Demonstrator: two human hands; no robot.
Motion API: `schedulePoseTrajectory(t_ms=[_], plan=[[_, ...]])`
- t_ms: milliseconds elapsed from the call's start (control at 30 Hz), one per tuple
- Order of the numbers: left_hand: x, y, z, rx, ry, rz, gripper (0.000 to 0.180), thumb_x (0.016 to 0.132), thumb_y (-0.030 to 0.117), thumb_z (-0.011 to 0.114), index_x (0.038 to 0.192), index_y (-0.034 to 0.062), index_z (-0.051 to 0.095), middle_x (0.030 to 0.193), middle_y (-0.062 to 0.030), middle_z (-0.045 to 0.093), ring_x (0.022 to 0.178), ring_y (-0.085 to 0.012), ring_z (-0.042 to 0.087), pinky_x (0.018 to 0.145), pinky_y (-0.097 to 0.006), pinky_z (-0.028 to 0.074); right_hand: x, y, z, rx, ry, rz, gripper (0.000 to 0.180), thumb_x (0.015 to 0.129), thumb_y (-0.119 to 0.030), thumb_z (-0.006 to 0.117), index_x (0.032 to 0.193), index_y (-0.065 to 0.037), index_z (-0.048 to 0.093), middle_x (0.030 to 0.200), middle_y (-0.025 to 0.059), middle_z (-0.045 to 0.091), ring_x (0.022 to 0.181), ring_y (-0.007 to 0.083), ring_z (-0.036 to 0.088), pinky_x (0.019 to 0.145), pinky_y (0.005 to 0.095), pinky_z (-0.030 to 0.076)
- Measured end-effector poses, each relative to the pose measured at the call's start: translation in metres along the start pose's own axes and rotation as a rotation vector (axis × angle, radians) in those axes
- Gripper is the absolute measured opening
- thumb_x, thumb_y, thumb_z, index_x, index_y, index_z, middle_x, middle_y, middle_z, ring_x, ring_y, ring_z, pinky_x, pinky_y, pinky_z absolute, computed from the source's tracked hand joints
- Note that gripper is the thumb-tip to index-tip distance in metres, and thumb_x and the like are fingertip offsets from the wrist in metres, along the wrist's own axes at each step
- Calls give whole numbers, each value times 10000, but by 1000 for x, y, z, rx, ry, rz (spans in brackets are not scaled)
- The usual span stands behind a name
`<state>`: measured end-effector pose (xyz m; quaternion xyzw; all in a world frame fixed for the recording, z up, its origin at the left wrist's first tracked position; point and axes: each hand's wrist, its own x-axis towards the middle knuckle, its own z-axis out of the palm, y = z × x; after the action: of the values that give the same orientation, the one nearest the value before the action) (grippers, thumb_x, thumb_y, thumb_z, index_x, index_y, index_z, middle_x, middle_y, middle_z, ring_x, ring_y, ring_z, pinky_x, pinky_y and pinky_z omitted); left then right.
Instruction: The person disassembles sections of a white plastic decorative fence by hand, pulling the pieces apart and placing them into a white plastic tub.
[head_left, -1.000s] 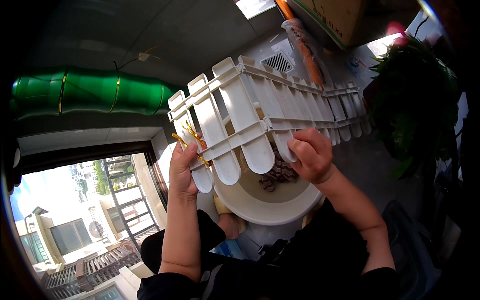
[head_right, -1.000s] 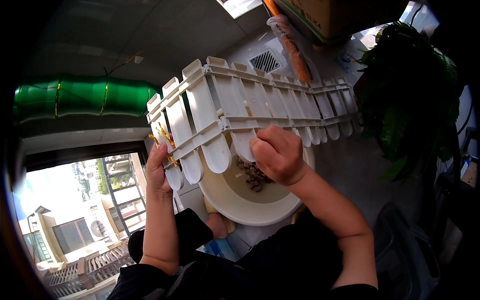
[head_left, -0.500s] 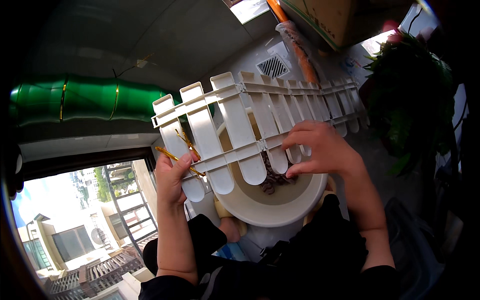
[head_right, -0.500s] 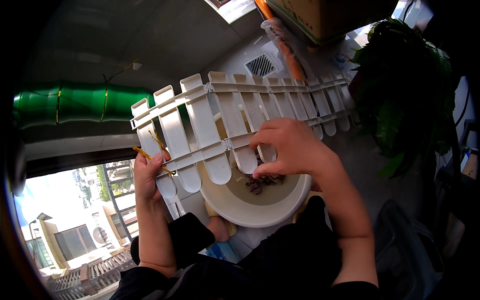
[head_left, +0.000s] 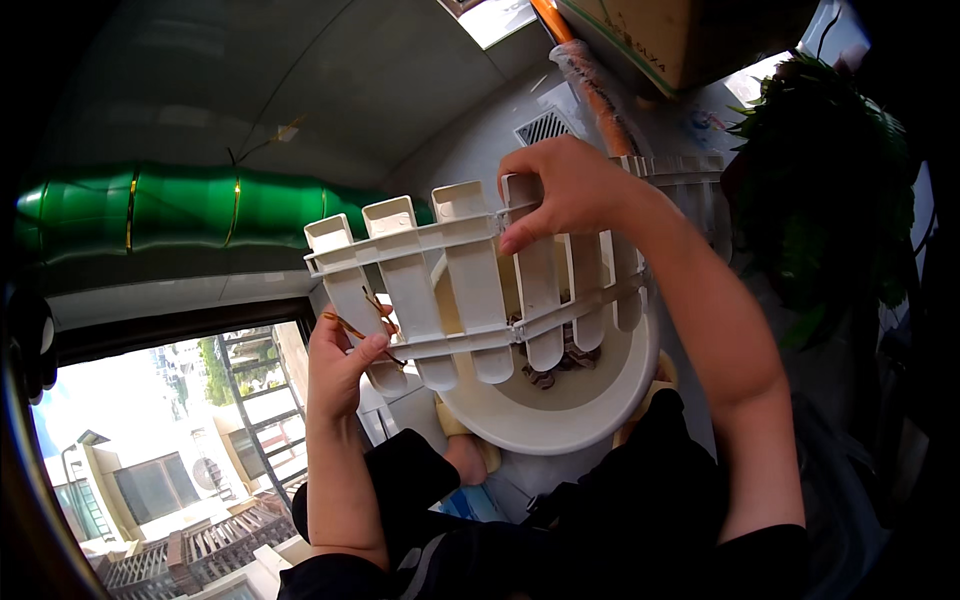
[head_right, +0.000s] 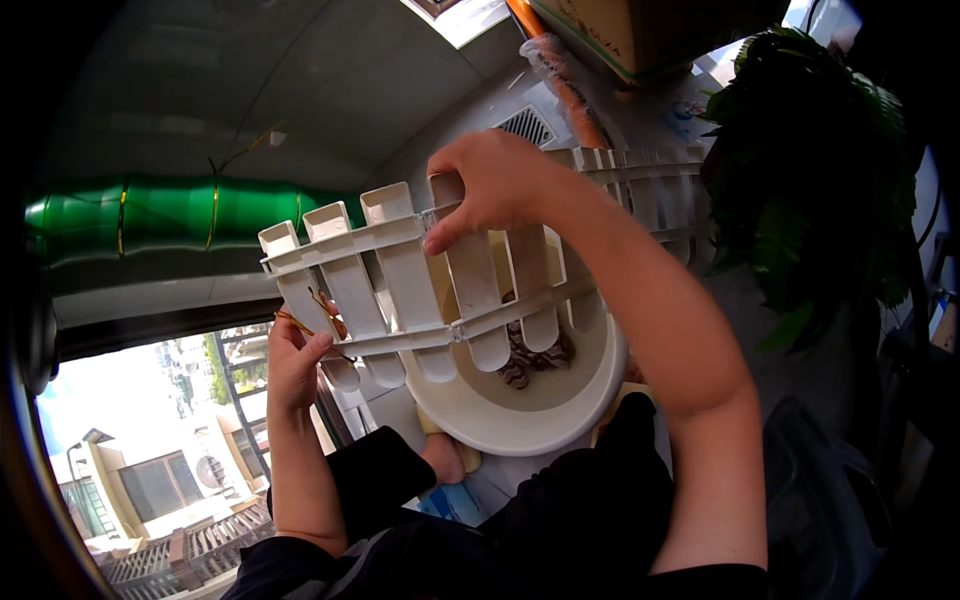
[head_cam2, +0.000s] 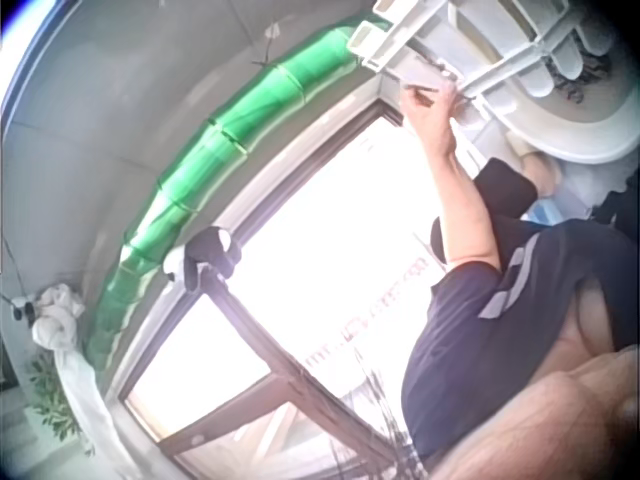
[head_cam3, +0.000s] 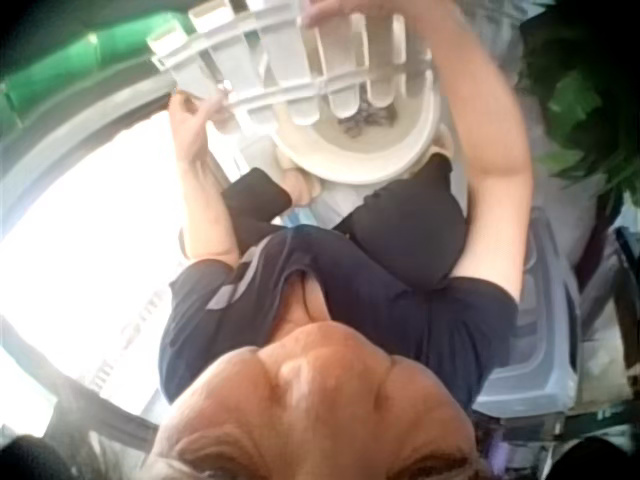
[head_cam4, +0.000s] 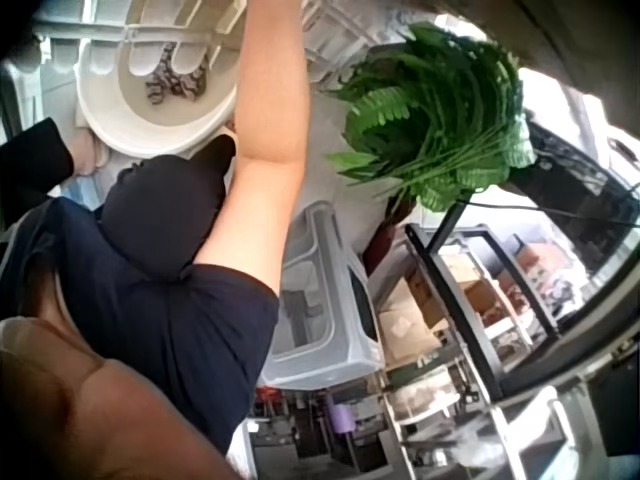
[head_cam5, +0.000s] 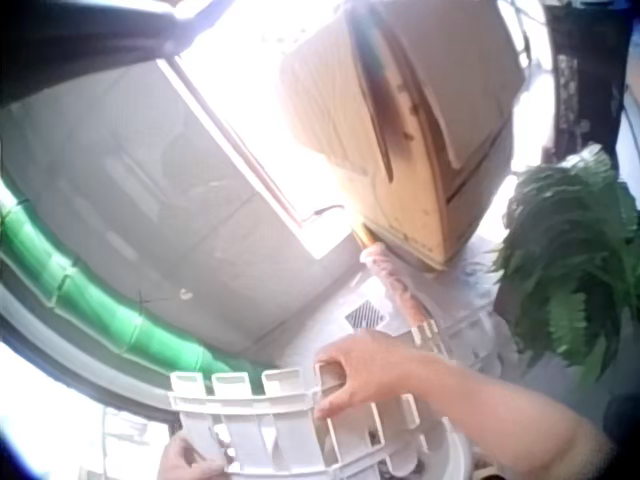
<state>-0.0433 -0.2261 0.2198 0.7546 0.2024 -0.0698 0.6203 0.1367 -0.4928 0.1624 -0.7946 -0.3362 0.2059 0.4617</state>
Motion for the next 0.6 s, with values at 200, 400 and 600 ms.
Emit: schedulePoseTrajectory(t_ms=[200,400,600], plan=[[34,51,40,897,179,742,952,589,354,814,1350,55,328,1329,-155,418,1248,-291,384,1031,-425,289,-12,2,17,-106,81,-24,548,494,-469,802,806,-56,627,766,94,634,770,264,618,702,347,473],[97,61,88,1066,-475,768,908,518,438,816,1280,100,454,1329,-105,439,1307,-304,297,1076,-471,188,-20,0,25,-75,181,-276,562,453,-449,816,764,-34,599,693,90,584,702,263,571,734,343,404],[99,56,96,935,-674,437,586,545,410,812,960,44,620,892,-112,623,888,-265,597,856,-386,412,-29,5,23,-19,128,-285,580,452,-453,808,830,-46,639,728,111,628,718,282,616,685,344,465]])
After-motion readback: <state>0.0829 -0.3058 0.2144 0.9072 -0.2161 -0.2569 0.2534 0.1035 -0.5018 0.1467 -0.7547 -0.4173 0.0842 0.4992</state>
